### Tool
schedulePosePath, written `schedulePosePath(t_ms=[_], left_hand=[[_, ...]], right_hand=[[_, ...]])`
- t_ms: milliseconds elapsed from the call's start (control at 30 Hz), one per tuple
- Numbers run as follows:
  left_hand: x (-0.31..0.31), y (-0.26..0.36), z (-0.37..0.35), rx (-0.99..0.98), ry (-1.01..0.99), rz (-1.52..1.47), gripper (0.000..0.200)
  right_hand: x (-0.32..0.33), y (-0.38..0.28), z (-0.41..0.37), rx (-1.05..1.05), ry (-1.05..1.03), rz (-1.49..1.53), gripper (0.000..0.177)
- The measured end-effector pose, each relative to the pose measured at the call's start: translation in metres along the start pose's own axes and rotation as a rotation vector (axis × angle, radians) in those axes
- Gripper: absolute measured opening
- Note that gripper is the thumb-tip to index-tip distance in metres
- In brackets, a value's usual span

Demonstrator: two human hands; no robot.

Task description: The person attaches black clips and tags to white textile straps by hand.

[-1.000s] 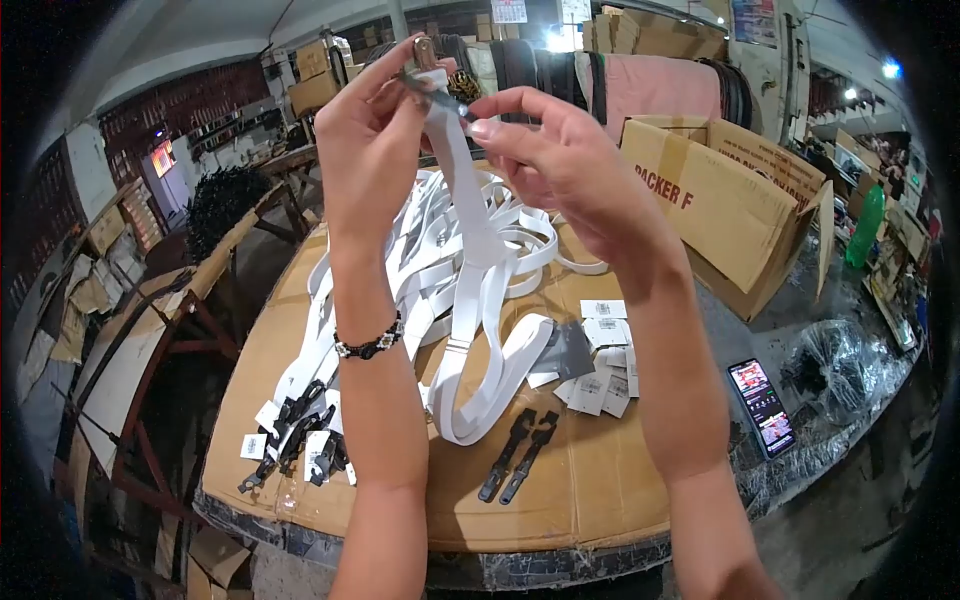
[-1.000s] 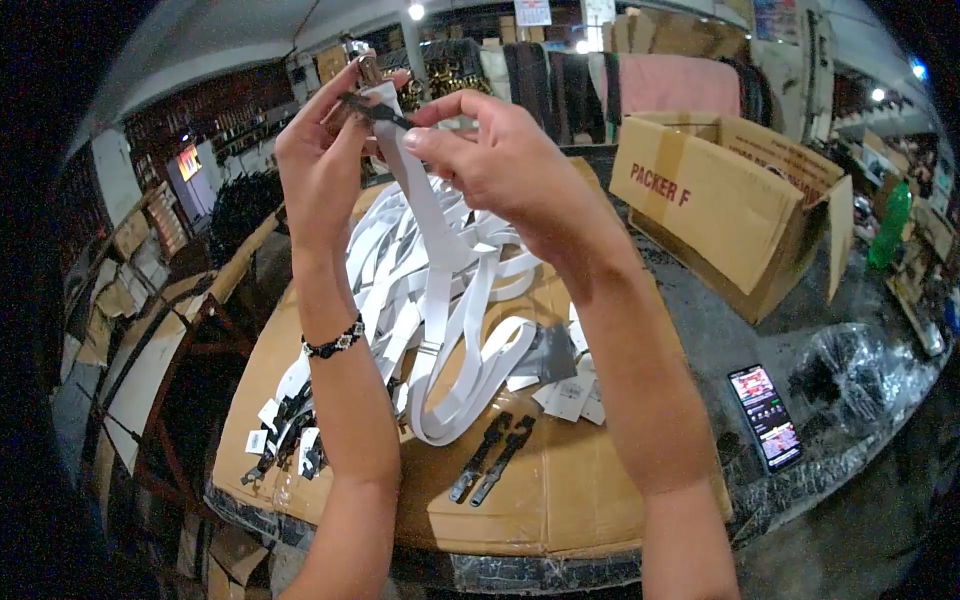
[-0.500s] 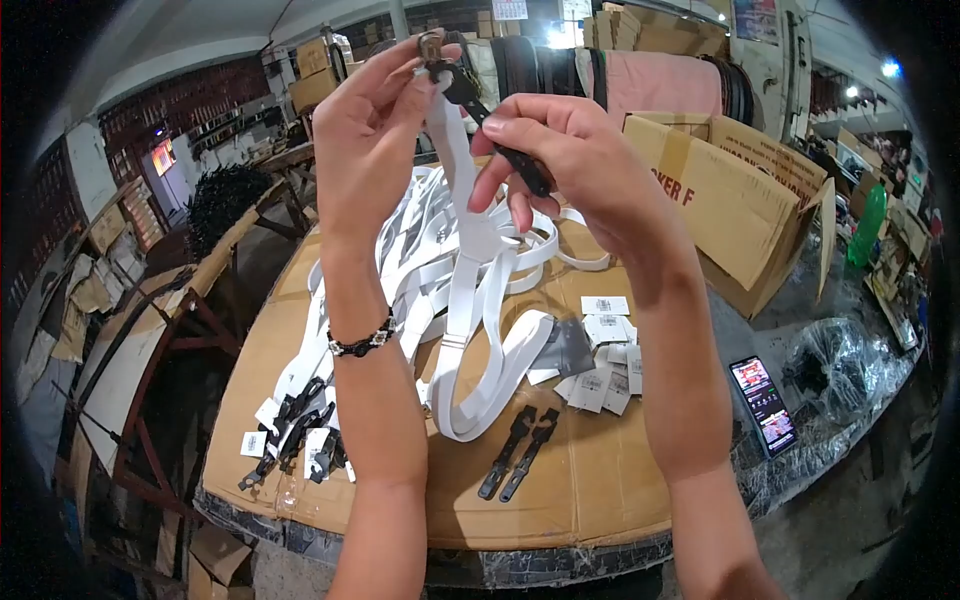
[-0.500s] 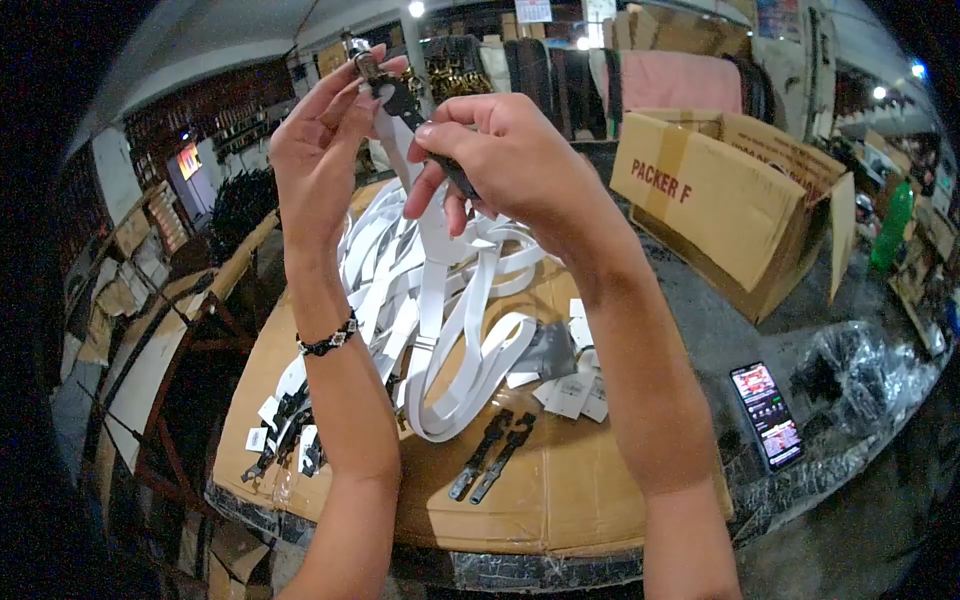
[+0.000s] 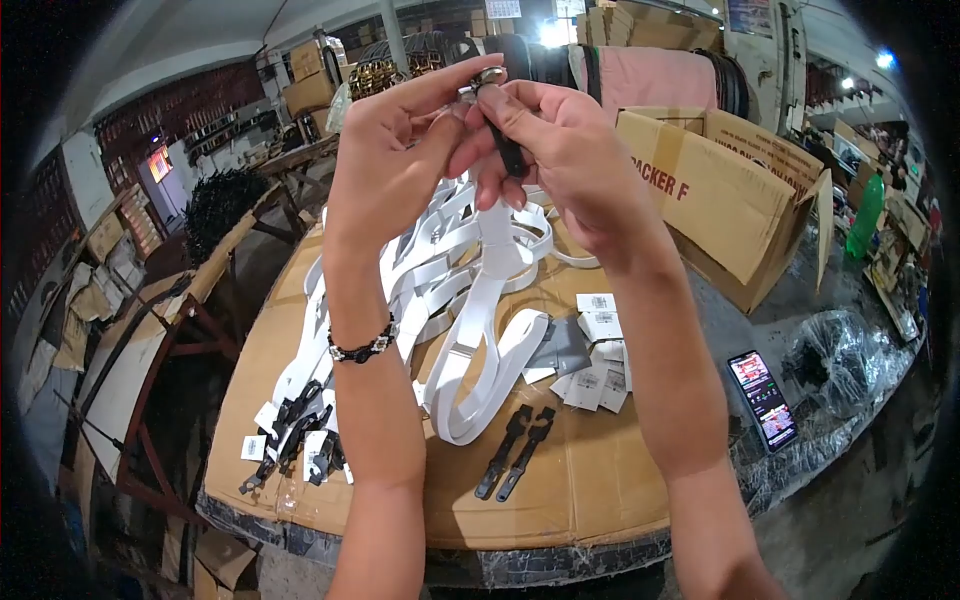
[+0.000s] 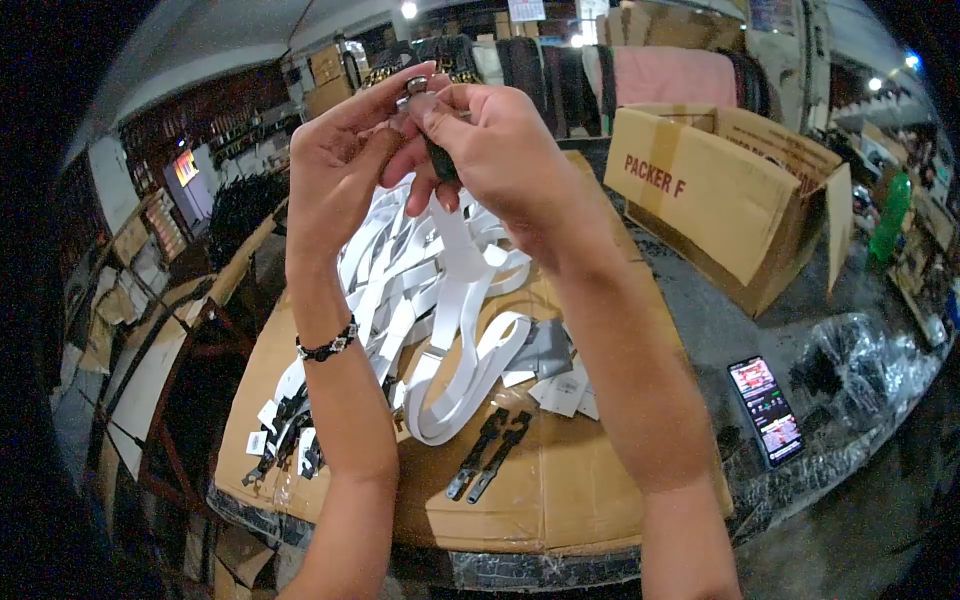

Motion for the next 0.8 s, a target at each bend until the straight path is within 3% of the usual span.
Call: schedulePosePath(t_ms=[133, 333, 533, 800], left_hand=[[0.012, -0.005, 0.0, 0.004, 0.049, 0.083, 0.037], [0.025, 0.0, 0.003, 0.001, 0.106, 0.094, 0.034], [0.013, -0.001, 0.002, -0.006, 0.041, 0.054, 0.031], [0.01, 0.001, 0.0, -0.002, 0.05, 0.039, 0.031]], right_hand=[[-0.002, 0.003, 0.0, -0.038, -0.017, -0.002, 0.032], [0.006, 0.0, -0.006, -0.091, -0.065, -0.277, 0.028], [0.013, -0.001, 0.003, 0.017, 0.019, -0.059, 0.017], [0.01, -0.003, 0.001, 0.014, 0.001, -0.088, 0.022]])
Point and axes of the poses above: each hand's wrist, its own z-axis towards the middle knuckle, its own x-axis out of the back of the hand, y = z × x, the point moved 9 cm from there along z, towards the middle knuckle, and after that the axes turned 14 degrees about y, right-handed, at the moved point
